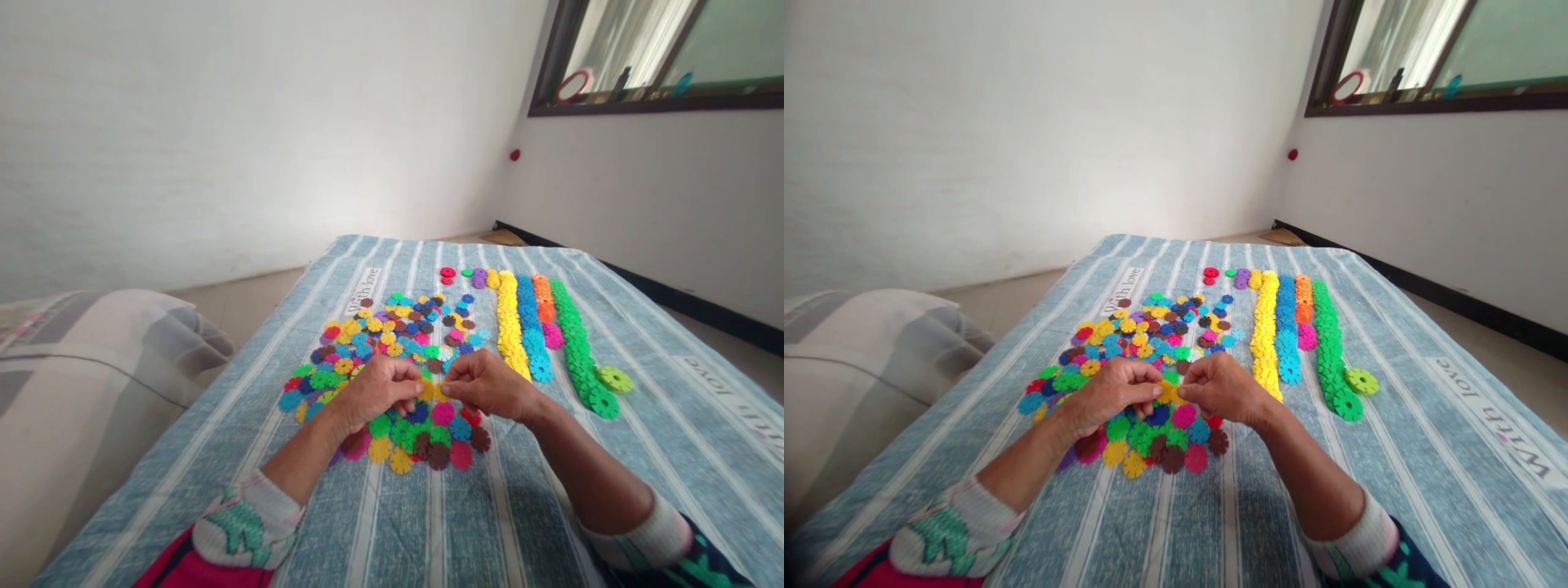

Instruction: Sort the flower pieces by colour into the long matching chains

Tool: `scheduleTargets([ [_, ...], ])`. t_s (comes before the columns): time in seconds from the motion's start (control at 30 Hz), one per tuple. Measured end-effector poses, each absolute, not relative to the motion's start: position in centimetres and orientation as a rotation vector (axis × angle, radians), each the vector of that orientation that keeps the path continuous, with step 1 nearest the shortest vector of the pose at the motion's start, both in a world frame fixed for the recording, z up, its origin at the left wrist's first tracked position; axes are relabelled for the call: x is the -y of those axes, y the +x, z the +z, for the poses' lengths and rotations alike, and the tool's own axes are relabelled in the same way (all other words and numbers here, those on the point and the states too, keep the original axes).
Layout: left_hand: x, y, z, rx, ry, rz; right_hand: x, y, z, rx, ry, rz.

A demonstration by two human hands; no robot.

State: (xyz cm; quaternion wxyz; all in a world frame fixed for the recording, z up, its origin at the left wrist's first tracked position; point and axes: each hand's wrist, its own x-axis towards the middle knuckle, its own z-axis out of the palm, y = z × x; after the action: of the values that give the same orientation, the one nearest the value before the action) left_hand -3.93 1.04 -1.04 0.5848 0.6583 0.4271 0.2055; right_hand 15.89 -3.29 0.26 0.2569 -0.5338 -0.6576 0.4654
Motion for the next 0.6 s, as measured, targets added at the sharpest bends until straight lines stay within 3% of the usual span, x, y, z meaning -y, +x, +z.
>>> scheduleTargets([
  [0.6, -0.5, -3.7, -0.9, -0.96, 1.504, 0.504, 3.0, 14.8, -1.2, 1.684, -1.479, 1.181],
])
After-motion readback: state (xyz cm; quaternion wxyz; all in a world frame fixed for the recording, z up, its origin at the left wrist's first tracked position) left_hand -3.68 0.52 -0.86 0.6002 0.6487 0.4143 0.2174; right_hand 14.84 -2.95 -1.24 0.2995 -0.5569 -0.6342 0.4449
